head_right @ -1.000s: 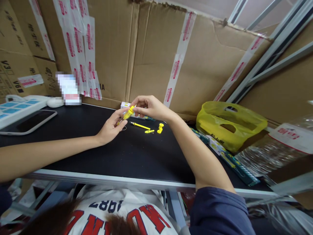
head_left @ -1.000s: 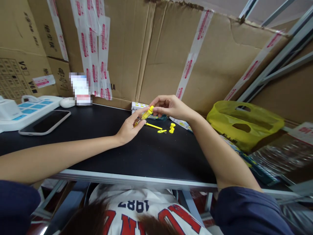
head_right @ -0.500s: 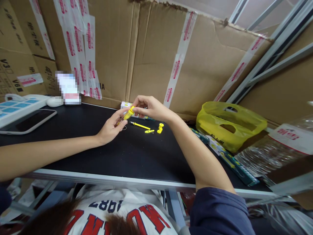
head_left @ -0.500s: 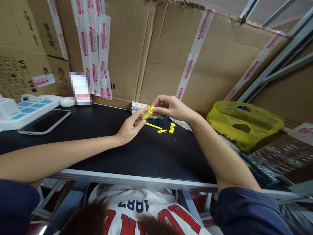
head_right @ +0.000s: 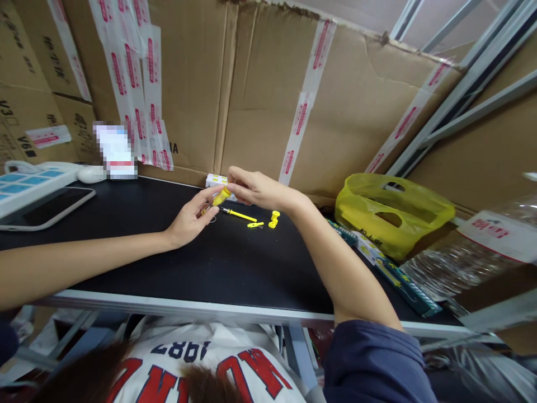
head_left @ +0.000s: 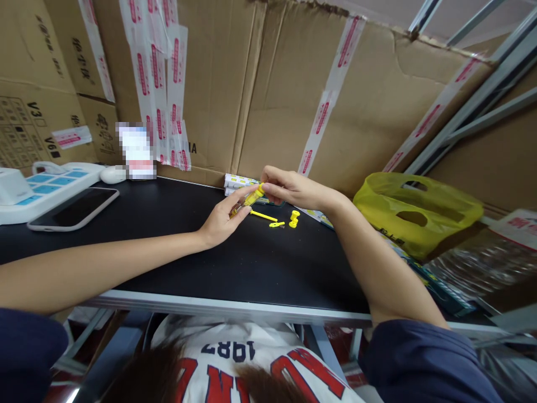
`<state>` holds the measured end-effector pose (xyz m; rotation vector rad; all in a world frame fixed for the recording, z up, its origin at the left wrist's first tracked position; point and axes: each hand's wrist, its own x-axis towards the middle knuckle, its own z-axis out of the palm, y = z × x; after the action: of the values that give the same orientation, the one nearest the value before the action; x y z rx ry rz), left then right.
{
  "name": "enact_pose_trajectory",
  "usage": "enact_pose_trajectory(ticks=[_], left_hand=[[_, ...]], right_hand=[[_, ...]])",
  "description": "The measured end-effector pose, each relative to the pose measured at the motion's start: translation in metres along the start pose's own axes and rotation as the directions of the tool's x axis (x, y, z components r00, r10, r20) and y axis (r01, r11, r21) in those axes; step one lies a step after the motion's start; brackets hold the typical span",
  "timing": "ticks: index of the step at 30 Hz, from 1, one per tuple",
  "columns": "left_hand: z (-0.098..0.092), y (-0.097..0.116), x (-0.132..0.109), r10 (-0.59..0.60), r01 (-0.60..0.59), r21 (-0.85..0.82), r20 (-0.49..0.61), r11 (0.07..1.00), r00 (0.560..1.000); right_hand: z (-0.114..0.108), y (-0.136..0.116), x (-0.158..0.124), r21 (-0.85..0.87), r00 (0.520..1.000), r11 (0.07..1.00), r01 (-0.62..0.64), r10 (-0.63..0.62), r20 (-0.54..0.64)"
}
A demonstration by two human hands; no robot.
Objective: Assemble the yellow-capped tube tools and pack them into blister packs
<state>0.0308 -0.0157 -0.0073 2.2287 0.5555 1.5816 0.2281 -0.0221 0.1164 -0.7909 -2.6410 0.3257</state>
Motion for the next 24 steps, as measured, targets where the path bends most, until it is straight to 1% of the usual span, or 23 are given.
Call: enact_pose_trajectory(ticks=[3,7,10,13,19,24], left_hand=[[0.0004,0.0008,-0.0002,0.002,-0.002,0.015,-0.004,1.000,1.000],[0.0005,0.0021,-0.0001,-0.009,0.010,0.021,-0.001,1.000,1.000],[0.0007,0.0013,0.0003,-0.010,0.010,0.010,0.004,1.000,1.000],[0.0009,-0.0007,0.0006,-0.017,0.017,-0.011,0.008,1.000,1.000],[-0.0012,-0.0011,0.0008,0.004,-0.002,-0.049,0.037,0.999,0.999],[-0.0025,-0.0018,0.0000,-0.021,0.023,-0.048,0.047,0.999,0.999]], right_hand=[[-0.0014,-0.0028,-0.0012,-0.078,0.999,0.997,-0.015,0.017,0.031],[-0.0017,-0.0029,-0.0016,-0.075,0.998,0.997,-0.020,0.024,0.055],[-0.0010,-0.0022,-0.0013,-0.067,0.998,0.997,-0.033,0.036,0.047],[-0.0006,-0.0020,-0.0014,-0.004,0.999,1.000,-0.022,0.022,0.037],[-0.0028,-0.0008,-0.0035,0.146,0.997,0.989,0.001,-0.012,0.075],[-0.0035,0.0019,-0.0039,0.171,0.996,0.985,0.006,-0.022,0.092]])
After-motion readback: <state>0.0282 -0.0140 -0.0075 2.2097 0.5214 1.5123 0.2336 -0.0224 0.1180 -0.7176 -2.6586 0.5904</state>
